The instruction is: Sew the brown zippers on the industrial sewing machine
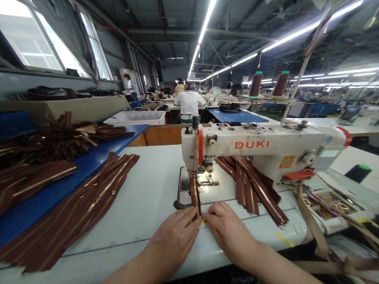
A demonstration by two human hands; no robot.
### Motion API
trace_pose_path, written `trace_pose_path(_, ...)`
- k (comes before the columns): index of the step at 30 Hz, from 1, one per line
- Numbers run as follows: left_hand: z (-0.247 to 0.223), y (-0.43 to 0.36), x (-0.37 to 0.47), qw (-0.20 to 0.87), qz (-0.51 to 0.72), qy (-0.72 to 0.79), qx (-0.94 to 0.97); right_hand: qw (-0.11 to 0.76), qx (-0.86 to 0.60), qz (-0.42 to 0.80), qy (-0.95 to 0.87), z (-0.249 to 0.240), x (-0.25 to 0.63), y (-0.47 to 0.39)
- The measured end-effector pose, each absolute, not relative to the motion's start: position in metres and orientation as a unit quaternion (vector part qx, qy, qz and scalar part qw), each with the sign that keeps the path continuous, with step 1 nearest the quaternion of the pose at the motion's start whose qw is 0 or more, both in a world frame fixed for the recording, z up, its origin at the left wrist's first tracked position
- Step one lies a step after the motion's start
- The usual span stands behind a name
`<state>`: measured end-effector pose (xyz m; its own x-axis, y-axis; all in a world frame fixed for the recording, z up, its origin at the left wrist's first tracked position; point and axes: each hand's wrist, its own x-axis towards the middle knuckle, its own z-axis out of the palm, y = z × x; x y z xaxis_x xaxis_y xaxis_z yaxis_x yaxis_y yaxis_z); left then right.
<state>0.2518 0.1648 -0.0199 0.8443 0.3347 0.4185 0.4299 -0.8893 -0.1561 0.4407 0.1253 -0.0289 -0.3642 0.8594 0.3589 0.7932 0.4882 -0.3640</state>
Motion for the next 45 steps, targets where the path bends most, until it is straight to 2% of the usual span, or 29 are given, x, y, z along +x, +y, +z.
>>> trace_pose_path(8,-0.019,0.167,0.243,0.055,-0.191,-0.199,-0.96,0.182,-0.486,-0.038,-0.854,-0.036,0.437,0.126)
trace_pose_path(21,-0.013,0.167,0.25,-0.067,-0.205,-0.255,-0.943,0.17,-0.468,0.0,-0.867,-0.027,0.444,0.12)
trace_pose_path(28,-0.017,0.169,0.246,-0.041,-0.212,-0.24,-0.946,0.267,-0.427,0.142,-0.852,-0.016,0.462,0.148)
trace_pose_path(32,-0.02,0.169,0.245,-0.015,-0.217,-0.236,-0.947,0.29,-0.497,0.103,-0.811,-0.018,0.457,0.18)
trace_pose_path(45,-0.025,0.17,0.244,-0.001,-0.21,-0.237,-0.949,0.207,-0.495,-0.023,-0.843,-0.02,0.441,0.189)
